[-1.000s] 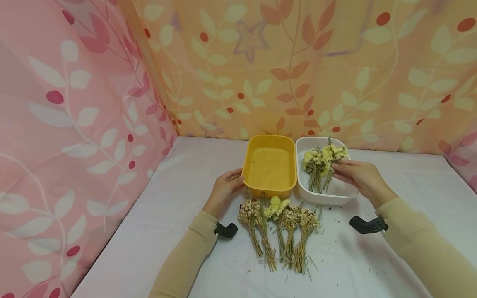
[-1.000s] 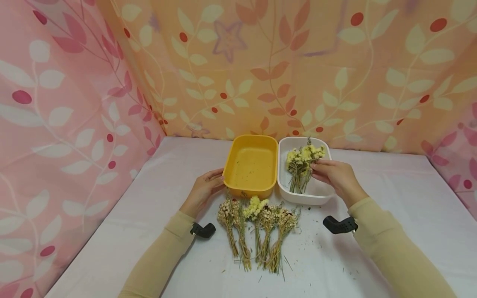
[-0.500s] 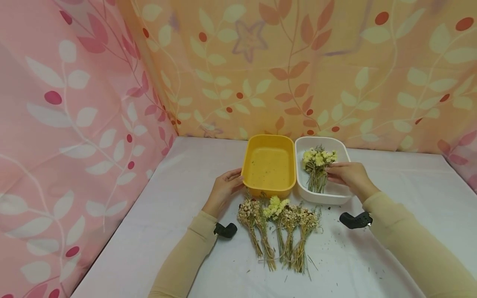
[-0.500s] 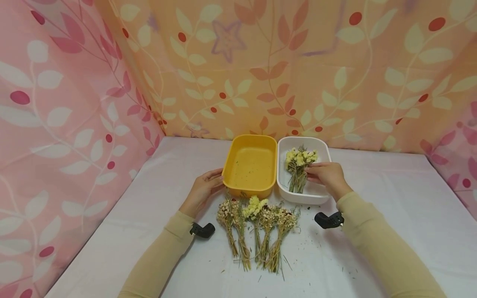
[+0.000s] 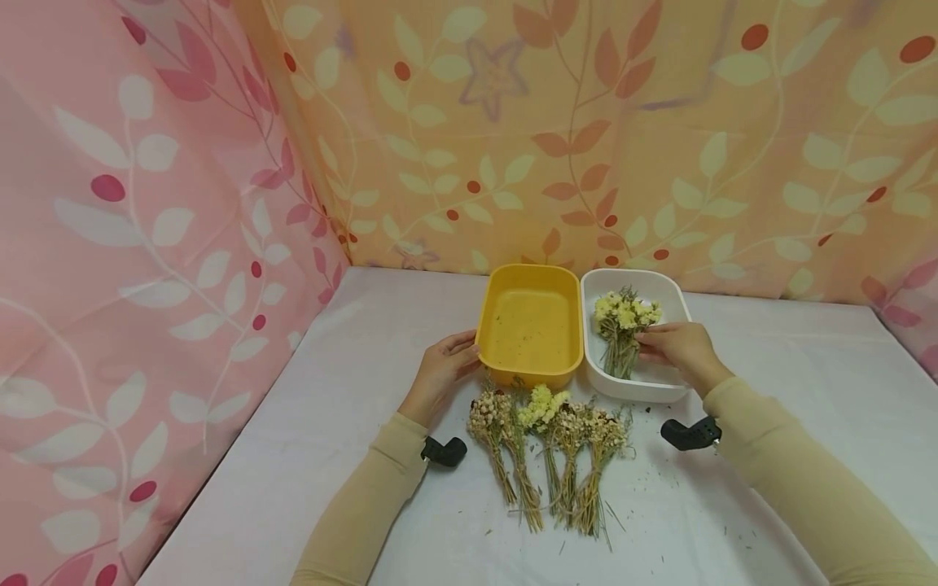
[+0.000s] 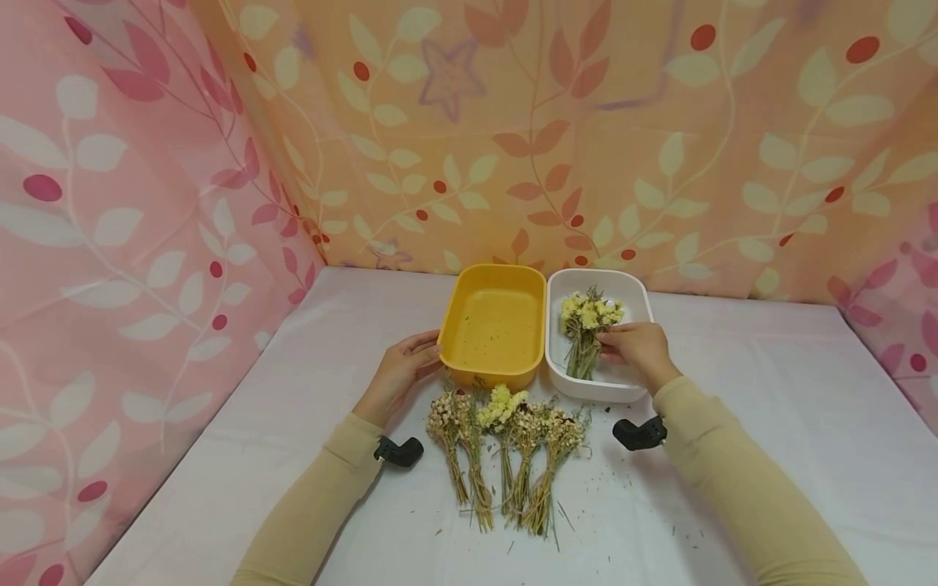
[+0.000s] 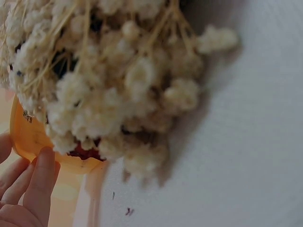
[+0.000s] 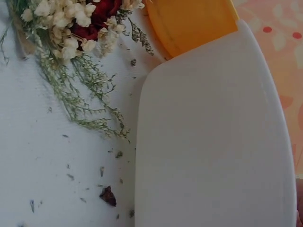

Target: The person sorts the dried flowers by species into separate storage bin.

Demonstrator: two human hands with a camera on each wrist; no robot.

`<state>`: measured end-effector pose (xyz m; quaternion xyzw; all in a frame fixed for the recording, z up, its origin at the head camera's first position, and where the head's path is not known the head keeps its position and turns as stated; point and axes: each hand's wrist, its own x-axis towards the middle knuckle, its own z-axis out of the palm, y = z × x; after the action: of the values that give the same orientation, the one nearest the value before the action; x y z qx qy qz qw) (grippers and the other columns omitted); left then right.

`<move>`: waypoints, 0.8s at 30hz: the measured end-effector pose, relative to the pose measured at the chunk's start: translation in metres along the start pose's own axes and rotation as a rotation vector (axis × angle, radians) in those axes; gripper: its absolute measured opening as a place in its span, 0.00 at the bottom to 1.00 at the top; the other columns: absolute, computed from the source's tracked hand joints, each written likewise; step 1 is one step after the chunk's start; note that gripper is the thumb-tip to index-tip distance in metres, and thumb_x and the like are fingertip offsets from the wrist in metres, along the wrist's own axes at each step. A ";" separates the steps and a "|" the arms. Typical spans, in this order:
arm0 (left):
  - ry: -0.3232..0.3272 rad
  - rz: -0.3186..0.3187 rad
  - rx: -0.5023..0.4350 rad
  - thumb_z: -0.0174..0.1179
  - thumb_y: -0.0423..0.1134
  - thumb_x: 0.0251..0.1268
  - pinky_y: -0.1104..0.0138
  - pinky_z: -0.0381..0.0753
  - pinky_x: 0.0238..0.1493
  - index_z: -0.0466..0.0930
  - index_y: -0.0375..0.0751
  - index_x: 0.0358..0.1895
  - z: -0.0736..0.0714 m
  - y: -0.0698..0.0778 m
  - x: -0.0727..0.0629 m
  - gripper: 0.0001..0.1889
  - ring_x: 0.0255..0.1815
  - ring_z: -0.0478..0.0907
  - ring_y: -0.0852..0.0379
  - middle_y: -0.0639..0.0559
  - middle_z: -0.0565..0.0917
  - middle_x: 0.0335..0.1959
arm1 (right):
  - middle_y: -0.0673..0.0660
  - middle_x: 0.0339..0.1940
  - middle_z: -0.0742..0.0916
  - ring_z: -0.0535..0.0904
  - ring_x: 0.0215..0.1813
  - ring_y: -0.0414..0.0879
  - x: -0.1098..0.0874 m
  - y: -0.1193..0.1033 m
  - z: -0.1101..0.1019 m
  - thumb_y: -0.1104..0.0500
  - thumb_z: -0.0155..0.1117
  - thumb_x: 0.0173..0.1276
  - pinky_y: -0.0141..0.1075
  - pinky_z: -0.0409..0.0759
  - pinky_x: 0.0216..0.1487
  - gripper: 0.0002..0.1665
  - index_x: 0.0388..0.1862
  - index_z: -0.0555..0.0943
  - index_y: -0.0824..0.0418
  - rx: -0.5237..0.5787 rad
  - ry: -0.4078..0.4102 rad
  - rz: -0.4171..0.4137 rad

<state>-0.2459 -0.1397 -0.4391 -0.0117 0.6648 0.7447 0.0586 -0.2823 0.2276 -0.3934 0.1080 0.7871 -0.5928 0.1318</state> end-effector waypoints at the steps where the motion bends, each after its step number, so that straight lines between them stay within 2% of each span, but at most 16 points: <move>1: -0.002 0.002 0.000 0.59 0.33 0.72 0.60 0.83 0.63 0.72 0.34 0.69 0.000 0.000 0.000 0.23 0.67 0.76 0.40 0.36 0.75 0.68 | 0.38 0.22 0.84 0.86 0.27 0.32 0.000 0.000 0.001 0.61 0.62 0.73 0.30 0.89 0.42 0.34 0.71 0.65 0.78 -0.014 0.001 -0.002; 9: -0.001 0.012 0.010 0.59 0.33 0.72 0.60 0.83 0.62 0.71 0.34 0.69 0.001 0.001 -0.002 0.24 0.66 0.76 0.39 0.34 0.75 0.68 | 0.39 0.23 0.85 0.87 0.28 0.33 0.000 0.003 0.003 0.58 0.62 0.74 0.31 0.89 0.42 0.33 0.69 0.67 0.78 -0.083 -0.006 -0.026; 12: -0.007 0.009 0.000 0.58 0.32 0.73 0.59 0.82 0.64 0.70 0.33 0.69 0.001 0.001 -0.002 0.24 0.67 0.75 0.38 0.34 0.74 0.68 | 0.48 0.24 0.90 0.87 0.29 0.35 -0.001 0.004 0.002 0.56 0.62 0.74 0.30 0.89 0.39 0.30 0.65 0.73 0.78 -0.195 0.009 -0.061; 15: -0.007 0.008 0.004 0.57 0.32 0.73 0.58 0.82 0.64 0.70 0.32 0.69 0.001 0.000 -0.001 0.24 0.67 0.75 0.38 0.34 0.74 0.68 | 0.56 0.29 0.92 0.89 0.30 0.38 -0.003 0.003 0.000 0.54 0.61 0.74 0.31 0.89 0.36 0.28 0.60 0.77 0.77 -0.327 0.028 -0.105; 21: -0.008 0.010 0.014 0.57 0.33 0.73 0.61 0.84 0.61 0.70 0.33 0.69 0.000 -0.001 0.001 0.24 0.66 0.76 0.40 0.34 0.74 0.68 | 0.59 0.29 0.92 0.88 0.28 0.40 -0.018 -0.010 -0.002 0.51 0.61 0.74 0.29 0.85 0.32 0.26 0.51 0.83 0.76 -0.528 0.103 -0.221; 24: -0.009 0.006 0.006 0.58 0.33 0.73 0.62 0.84 0.61 0.70 0.33 0.69 -0.001 -0.001 0.001 0.24 0.66 0.76 0.40 0.35 0.74 0.68 | 0.62 0.34 0.92 0.89 0.31 0.45 -0.032 -0.018 -0.001 0.48 0.60 0.74 0.31 0.86 0.35 0.28 0.52 0.84 0.73 -0.557 0.139 -0.279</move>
<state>-0.2465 -0.1403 -0.4405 -0.0063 0.6667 0.7429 0.0593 -0.2580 0.2232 -0.3666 -0.0009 0.9335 -0.3580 0.0196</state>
